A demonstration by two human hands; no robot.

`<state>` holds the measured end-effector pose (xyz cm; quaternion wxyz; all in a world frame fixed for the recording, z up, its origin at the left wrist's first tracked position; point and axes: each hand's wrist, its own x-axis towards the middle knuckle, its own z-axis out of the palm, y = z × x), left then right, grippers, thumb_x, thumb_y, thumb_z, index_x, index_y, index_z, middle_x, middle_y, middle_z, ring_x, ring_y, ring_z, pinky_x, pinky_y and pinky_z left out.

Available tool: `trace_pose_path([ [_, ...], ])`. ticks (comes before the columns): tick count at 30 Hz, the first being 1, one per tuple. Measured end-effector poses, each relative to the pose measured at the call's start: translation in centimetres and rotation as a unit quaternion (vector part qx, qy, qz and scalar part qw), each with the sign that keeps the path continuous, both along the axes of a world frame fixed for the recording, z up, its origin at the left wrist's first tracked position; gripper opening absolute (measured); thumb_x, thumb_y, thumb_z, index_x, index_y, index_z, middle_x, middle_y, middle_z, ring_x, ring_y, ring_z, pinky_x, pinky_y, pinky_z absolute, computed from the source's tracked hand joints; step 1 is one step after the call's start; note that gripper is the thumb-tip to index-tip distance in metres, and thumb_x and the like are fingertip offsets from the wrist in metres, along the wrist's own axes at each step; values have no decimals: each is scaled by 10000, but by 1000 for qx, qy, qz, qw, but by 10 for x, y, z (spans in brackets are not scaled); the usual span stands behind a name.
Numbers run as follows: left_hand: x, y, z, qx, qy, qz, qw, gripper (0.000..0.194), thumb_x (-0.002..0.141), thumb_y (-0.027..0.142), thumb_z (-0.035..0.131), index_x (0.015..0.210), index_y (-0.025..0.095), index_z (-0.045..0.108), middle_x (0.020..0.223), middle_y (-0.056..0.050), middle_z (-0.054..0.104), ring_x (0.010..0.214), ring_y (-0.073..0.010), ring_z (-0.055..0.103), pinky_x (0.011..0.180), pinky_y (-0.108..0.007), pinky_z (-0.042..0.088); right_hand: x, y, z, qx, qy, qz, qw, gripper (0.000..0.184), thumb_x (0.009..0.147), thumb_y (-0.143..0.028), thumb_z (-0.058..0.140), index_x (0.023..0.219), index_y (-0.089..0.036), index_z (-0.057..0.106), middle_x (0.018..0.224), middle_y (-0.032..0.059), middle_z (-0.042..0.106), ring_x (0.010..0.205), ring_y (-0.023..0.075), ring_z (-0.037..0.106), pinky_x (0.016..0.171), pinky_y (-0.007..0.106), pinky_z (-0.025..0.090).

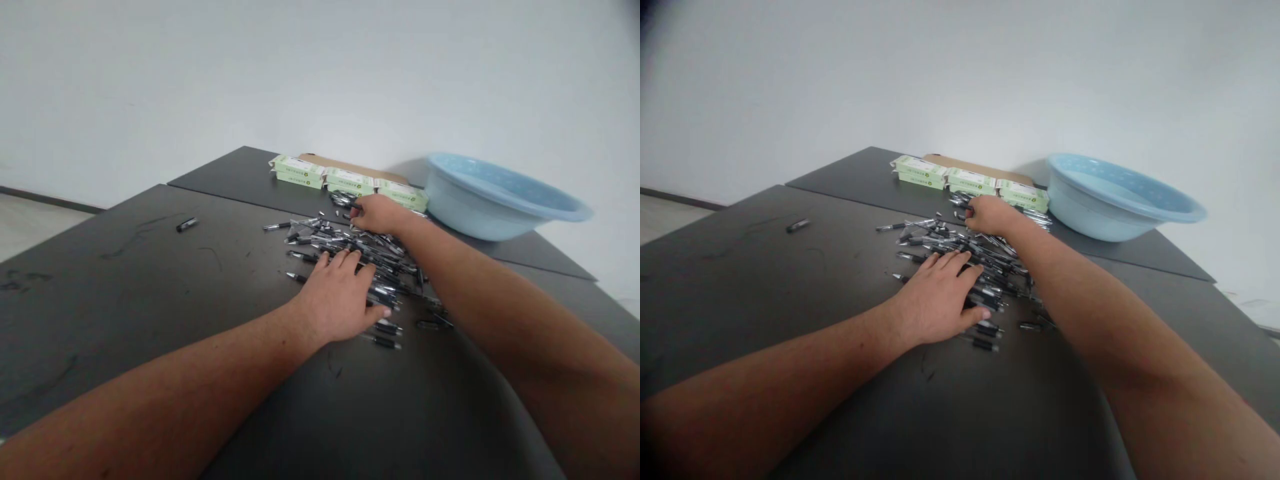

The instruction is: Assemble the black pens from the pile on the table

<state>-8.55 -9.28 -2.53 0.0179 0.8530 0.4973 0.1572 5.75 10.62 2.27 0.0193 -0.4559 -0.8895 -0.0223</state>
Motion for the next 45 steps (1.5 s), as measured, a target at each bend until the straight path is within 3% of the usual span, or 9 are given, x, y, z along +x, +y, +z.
trace_pose_path([
  [4, 0, 0, 0, -1, 4, -1, 1000, 773, 963, 732, 511, 1516, 193, 546, 1635, -191, 470, 1521, -393, 411, 1245, -639, 332, 40, -27, 24, -15, 29, -13, 999, 186, 846, -318, 660, 958, -217, 769, 826, 38, 742, 746, 198, 642, 677, 318, 439],
  [8, 0, 0, 0, -4, 5, -2, 1000, 783, 969, 734, 497, 1531, 189, 533, 1648, -195, 453, 1532, -395, 402, 1255, -634, 319, 94, -82, 30, -72, 59, -27, 995, 227, 861, -392, 643, 994, -247, 757, 716, -11, 682, 638, 170, 595, 631, 310, 421],
  [15, 0, 1, 2, -21, 15, 0, 1000, 799, 973, 735, 484, 1554, 187, 508, 1674, -195, 421, 1550, -397, 379, 1264, -632, 299, 181, -177, -6, -174, 78, -42, 981, 170, 894, -372, 652, 1025, -344, 756, 918, 35, 781, 755, 236, 705, 693, 380, 527],
  [21, 0, 1, 4, -27, 20, -2, 999, 792, 972, 722, 499, 1562, 193, 502, 1674, -190, 424, 1551, -397, 374, 1258, -635, 300, 215, -209, -31, -227, 100, -61, 967, 197, 896, -375, 680, 1039, -461, 786, 1050, 102, 801, 932, 351, 758, 808, 543, 594],
  [26, -1, 1, 4, -28, 24, -1, 999, 786, 981, 719, 488, 1563, 191, 498, 1677, -191, 418, 1547, -395, 380, 1260, -619, 296, 221, -207, -33, -204, 98, -66, 972, 218, 878, -405, 708, 1072, -466, 786, 1085, 102, 809, 966, 368, 768, 864, 593, 598],
  [30, 0, 1, 3, -25, 22, -1, 999, 780, 977, 717, 498, 1558, 196, 505, 1673, -185, 426, 1547, -388, 381, 1262, -613, 297, 206, -196, -17, -170, 91, -57, 980, 234, 891, -470, 682, 1106, -460, 773, 1100, 72, 815, 925, 306, 776, 823, 483, 607],
  [33, 0, 1, 3, -22, 17, -1, 1000, 781, 978, 719, 492, 1553, 191, 511, 1670, -189, 429, 1546, -391, 380, 1259, -630, 298, 175, -174, 1, -104, 78, -47, 990, 268, 898, -465, 624, 1108, -394, 775, 1049, 83, 817, 862, 267, 765, 781, 417, 578],
  [37, 0, 1, 2, -18, 14, 0, 1000, 790, 976, 725, 487, 1554, 186, 511, 1665, -194, 434, 1539, -398, 386, 1254, -636, 303, 122, -124, 15, -53, 31, -21, 998, 299, 929, -436, 560, 1085, -301, 776, 1029, 82, 813, 920, 270, 742, 818, 384, 537],
  [45, 0, 0, 0, -10, 10, -1, 1000, 785, 976, 730, 475, 1544, 189, 517, 1658, -184, 441, 1535, -394, 382, 1262, -613, 286, 24, -36, 5, -19, 35, -2, 999, 275, 943, -336, 607, 1098, -216, 798, 1011, 86, 804, 924, 251, 714, 818, 342, 497],
])
